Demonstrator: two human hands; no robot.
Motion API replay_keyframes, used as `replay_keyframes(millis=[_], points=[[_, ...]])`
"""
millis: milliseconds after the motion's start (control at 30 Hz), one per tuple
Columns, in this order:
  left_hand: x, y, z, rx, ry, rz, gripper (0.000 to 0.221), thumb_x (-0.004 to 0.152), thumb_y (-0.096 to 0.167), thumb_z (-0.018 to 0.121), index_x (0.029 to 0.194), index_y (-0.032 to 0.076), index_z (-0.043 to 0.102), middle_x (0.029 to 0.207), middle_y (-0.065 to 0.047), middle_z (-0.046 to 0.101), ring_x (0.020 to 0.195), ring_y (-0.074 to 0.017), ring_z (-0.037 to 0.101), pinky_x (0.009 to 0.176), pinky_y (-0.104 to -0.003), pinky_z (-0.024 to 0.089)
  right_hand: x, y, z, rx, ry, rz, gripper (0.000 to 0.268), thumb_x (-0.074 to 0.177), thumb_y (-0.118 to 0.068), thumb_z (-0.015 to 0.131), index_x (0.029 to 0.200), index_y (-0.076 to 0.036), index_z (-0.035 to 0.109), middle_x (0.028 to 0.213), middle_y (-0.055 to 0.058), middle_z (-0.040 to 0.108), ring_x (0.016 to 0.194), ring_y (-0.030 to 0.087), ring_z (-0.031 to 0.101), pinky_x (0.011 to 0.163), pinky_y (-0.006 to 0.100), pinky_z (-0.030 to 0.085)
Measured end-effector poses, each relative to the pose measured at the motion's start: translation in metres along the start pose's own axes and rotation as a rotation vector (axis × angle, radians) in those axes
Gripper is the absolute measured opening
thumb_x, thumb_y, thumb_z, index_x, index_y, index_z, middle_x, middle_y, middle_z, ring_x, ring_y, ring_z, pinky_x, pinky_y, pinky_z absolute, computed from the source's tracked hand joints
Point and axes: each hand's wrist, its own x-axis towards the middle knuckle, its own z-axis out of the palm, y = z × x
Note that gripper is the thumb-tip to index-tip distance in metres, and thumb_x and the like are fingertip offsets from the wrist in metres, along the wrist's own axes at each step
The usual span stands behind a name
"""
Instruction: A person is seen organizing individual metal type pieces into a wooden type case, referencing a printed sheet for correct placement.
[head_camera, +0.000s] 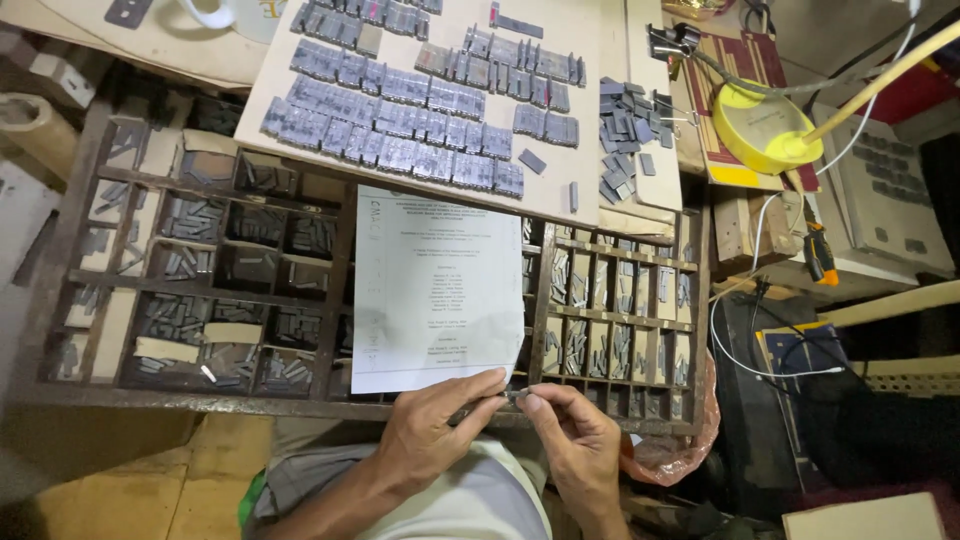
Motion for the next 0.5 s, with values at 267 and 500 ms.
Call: replay_keyframes(millis=[267,500], points=[[-0.004,-0.007,-0.005,0.01,-0.046,0.092,0.045,0.09,0.005,0.08,0.132,0.004,0.065,0.112,-0.012,0.079,0.092,-0.0191,0.082,0.083,-0.027,0.069,0.001,-0.008,0.013,-0.155,-0.2,-0.299,0.022,0.095,-0.004,0.065,0.114,0.002,0.074,0.107,0.017,0.079,0.096,0.023,0.078,0.087,0.029,0.068],[-0.005,-0.007,-0.002,-0.161,-0.024,-0.135,0.038,0.086,0.017,0.083,0.121,0.007,0.073,0.107,-0.011,0.081,0.093,-0.019,0.083,0.088,-0.028,0.068,-0.005,-0.001,0.011,-0.063,-0.168,-0.16,0.032,0.098,-0.009,0.062,0.126,0.003,0.068,0.103,0.013,0.081,0.09,0.017,0.077,0.087,0.029,0.068]])
